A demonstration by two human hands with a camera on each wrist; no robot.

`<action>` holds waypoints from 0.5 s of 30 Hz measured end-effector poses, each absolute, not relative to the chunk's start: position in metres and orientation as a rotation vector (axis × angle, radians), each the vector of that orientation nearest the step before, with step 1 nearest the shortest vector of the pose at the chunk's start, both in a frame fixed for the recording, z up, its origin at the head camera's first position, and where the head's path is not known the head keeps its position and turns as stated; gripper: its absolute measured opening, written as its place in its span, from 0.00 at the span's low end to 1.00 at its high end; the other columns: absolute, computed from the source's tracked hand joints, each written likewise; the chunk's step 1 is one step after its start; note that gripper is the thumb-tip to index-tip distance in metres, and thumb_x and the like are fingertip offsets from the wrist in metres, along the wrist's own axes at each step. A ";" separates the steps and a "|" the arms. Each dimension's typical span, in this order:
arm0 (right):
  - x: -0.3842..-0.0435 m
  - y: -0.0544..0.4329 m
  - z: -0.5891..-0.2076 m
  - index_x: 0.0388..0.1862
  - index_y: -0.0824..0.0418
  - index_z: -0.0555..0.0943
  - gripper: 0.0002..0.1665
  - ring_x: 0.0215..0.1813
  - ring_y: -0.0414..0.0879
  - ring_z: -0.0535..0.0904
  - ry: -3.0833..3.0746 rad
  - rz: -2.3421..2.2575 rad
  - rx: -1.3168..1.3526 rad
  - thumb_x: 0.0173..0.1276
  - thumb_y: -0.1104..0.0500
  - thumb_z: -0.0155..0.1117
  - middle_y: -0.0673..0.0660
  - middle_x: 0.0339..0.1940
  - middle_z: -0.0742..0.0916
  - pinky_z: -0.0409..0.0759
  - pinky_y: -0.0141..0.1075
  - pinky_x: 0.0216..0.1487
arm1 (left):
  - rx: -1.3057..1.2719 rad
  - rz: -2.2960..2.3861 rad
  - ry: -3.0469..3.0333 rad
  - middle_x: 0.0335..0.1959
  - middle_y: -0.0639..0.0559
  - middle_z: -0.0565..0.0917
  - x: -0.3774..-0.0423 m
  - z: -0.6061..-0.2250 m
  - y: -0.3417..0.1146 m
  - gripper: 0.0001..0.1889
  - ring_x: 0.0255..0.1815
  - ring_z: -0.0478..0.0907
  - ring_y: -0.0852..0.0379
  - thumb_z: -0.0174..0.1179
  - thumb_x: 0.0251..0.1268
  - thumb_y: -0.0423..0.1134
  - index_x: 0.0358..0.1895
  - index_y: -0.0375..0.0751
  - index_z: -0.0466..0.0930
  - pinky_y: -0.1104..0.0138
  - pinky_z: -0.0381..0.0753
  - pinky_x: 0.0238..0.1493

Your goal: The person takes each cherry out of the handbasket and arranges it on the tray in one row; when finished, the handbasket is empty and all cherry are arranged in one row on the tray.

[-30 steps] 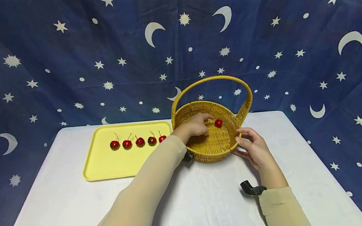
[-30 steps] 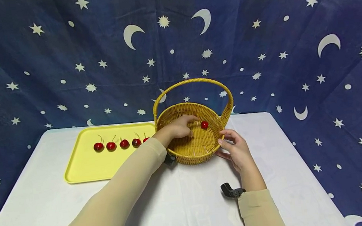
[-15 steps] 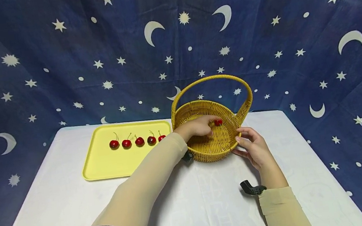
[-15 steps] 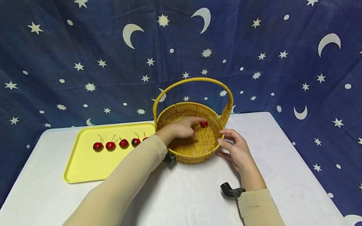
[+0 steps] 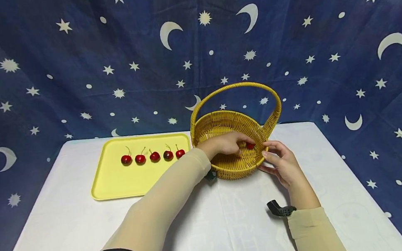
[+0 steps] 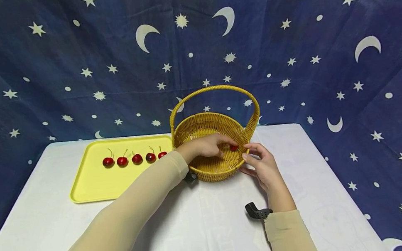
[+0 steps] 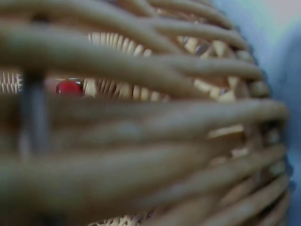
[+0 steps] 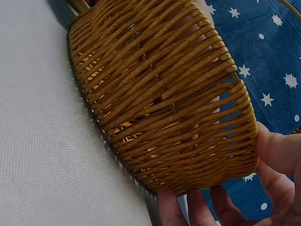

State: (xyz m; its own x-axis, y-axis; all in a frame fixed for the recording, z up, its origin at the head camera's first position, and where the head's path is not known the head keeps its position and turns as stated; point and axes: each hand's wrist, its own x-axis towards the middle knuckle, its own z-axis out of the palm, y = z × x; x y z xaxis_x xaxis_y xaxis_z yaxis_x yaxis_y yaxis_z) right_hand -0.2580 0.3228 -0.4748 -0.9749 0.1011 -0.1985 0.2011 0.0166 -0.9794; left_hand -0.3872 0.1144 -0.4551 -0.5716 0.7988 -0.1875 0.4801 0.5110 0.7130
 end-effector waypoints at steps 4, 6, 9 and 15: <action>-0.257 0.323 -0.474 0.72 0.57 0.72 0.22 0.62 0.46 0.81 2.198 -2.116 0.330 0.83 0.59 0.62 0.53 0.64 0.73 0.89 0.49 0.61 | 1.092 0.838 2.207 0.74 0.51 0.80 -0.386 -0.456 0.117 0.30 0.77 0.72 0.54 0.65 0.67 0.25 0.72 0.49 0.82 0.64 0.67 0.81; -0.257 0.323 -0.473 0.72 0.56 0.72 0.22 0.62 0.46 0.82 2.206 -2.110 0.333 0.83 0.60 0.61 0.53 0.65 0.73 0.88 0.50 0.61 | 1.103 0.843 2.197 0.74 0.50 0.81 -0.385 -0.456 0.118 0.29 0.78 0.72 0.52 0.65 0.67 0.25 0.70 0.48 0.83 0.63 0.67 0.81; -0.257 0.322 -0.473 0.73 0.56 0.72 0.22 0.62 0.46 0.82 2.212 -2.105 0.332 0.84 0.60 0.61 0.53 0.65 0.73 0.88 0.50 0.61 | 1.109 0.813 2.214 0.79 0.49 0.76 -0.384 -0.456 0.120 0.31 0.82 0.68 0.50 0.66 0.67 0.26 0.73 0.51 0.82 0.60 0.63 0.85; -0.258 0.322 -0.474 0.73 0.57 0.72 0.24 0.61 0.45 0.83 2.211 -2.106 0.334 0.83 0.58 0.63 0.53 0.66 0.73 0.89 0.48 0.60 | 1.197 0.700 2.221 0.84 0.48 0.70 -0.384 -0.456 0.123 0.35 0.86 0.63 0.50 0.63 0.69 0.27 0.79 0.52 0.75 0.61 0.59 0.87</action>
